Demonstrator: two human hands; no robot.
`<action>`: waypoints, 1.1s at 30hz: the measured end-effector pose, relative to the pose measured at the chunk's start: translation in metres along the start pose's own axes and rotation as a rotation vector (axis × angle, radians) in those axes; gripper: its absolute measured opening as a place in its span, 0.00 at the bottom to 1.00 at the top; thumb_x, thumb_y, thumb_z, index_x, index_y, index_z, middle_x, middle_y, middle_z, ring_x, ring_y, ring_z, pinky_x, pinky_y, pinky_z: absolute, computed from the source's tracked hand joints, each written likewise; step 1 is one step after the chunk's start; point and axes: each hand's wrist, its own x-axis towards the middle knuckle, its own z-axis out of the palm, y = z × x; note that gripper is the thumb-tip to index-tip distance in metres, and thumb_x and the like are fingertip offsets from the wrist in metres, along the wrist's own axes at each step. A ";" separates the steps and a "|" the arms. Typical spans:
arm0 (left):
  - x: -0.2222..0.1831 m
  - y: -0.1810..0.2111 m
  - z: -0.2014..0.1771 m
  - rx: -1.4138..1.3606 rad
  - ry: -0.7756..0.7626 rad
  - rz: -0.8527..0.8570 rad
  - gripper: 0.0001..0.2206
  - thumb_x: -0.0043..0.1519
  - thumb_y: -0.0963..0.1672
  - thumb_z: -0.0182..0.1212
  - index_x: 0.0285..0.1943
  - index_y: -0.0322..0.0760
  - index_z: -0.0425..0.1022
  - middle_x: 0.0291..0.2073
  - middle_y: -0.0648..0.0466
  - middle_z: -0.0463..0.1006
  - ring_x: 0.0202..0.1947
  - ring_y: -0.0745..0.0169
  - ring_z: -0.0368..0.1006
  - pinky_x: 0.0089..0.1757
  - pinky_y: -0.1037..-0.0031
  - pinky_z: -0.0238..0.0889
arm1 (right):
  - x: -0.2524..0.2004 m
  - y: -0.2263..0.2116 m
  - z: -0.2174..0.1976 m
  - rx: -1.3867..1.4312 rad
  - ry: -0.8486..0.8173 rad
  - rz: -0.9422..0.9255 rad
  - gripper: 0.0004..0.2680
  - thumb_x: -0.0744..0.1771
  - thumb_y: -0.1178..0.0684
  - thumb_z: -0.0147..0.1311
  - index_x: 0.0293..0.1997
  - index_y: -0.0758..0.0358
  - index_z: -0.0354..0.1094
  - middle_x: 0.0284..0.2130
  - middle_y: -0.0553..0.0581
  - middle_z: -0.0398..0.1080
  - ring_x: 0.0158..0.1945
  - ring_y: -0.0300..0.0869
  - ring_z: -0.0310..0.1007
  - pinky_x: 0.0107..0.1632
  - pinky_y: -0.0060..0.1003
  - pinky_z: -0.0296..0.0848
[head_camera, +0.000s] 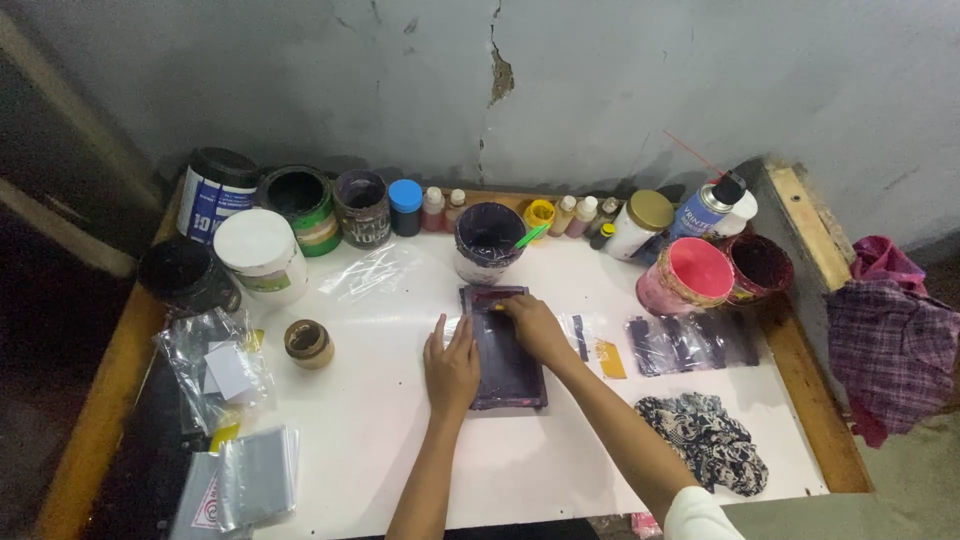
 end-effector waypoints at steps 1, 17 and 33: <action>0.000 0.000 0.000 0.000 -0.001 0.001 0.18 0.67 0.43 0.51 0.66 0.46 0.72 0.64 0.58 0.73 0.74 0.53 0.52 0.64 0.55 0.51 | -0.005 0.000 0.003 0.000 0.000 0.001 0.10 0.71 0.58 0.45 0.51 0.59 0.75 0.44 0.59 0.77 0.51 0.48 0.77 0.57 0.39 0.73; -0.001 0.006 -0.007 0.023 0.008 0.003 0.18 0.66 0.43 0.52 0.66 0.46 0.72 0.62 0.54 0.75 0.74 0.52 0.53 0.64 0.55 0.51 | -0.108 0.001 0.044 -0.122 0.079 -0.164 0.11 0.67 0.62 0.48 0.53 0.57 0.71 0.42 0.57 0.75 0.51 0.48 0.74 0.52 0.38 0.71; -0.001 0.006 -0.008 -0.033 0.024 -0.010 0.19 0.65 0.42 0.53 0.66 0.49 0.73 0.61 0.60 0.76 0.72 0.56 0.56 0.64 0.56 0.52 | -0.029 -0.012 -0.003 0.082 -0.032 0.060 0.08 0.69 0.59 0.47 0.49 0.58 0.74 0.42 0.58 0.77 0.51 0.49 0.78 0.55 0.41 0.74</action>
